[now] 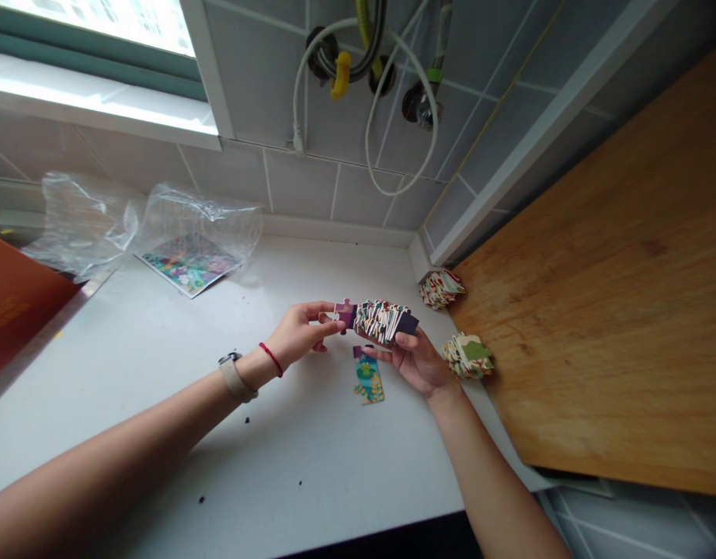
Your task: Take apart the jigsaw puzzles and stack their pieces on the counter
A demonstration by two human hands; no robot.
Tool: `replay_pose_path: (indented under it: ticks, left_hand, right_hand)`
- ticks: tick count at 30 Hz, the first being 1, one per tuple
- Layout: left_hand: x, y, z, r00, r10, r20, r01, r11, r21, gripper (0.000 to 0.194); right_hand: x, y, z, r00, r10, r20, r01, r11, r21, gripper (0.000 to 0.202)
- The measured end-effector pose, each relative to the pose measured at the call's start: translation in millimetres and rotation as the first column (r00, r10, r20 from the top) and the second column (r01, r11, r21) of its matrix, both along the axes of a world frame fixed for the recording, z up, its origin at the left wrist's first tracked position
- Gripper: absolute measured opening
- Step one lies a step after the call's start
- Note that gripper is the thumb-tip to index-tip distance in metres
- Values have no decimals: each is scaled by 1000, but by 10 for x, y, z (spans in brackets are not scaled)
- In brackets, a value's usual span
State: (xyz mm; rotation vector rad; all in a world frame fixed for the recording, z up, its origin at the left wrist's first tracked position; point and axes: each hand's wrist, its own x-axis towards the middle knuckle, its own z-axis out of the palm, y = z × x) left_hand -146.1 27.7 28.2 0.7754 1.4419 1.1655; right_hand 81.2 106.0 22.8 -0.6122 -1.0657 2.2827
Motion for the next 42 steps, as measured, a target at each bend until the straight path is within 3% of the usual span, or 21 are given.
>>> replay_pose_path:
  ticks: [6,10,17,24,29,34,42]
  left_hand:
    - [-61,34,34,1000,26,7,-25,998,-57,19]
    - [-59,30,-19,1000,-9,-8,9,999,-40,21]
    - [-62,13,-41,1000,-22,-6,22,999,36,42]
    - [-39,9,-83,999,-32,19,32,999,14,39]
    - [-36,0,-155,997,-68,-41,71,996,58,35]
    - [-38,4,-215,992,-115,-59,120,989,89,30]
    - [-27,18,-201,989,-132,-64,135,989,55,30]
  right_hand:
    - [5,76,-11,992,-130,11,130,992,-3,38]
    - [-8,70,11,988,-155,13,156,988,-14,33]
    - [-20,48,40,990,-141,12,141,989,-42,37]
    - [-22,47,24,992,-124,35,125,992,-9,34]
    - [-15,46,-6,993,-117,16,117,993,-18,50]
    - [-19,46,-28,993,-116,6,116,992,-42,52]
    - [-41,40,-23,991,-133,33,135,990,-41,49]
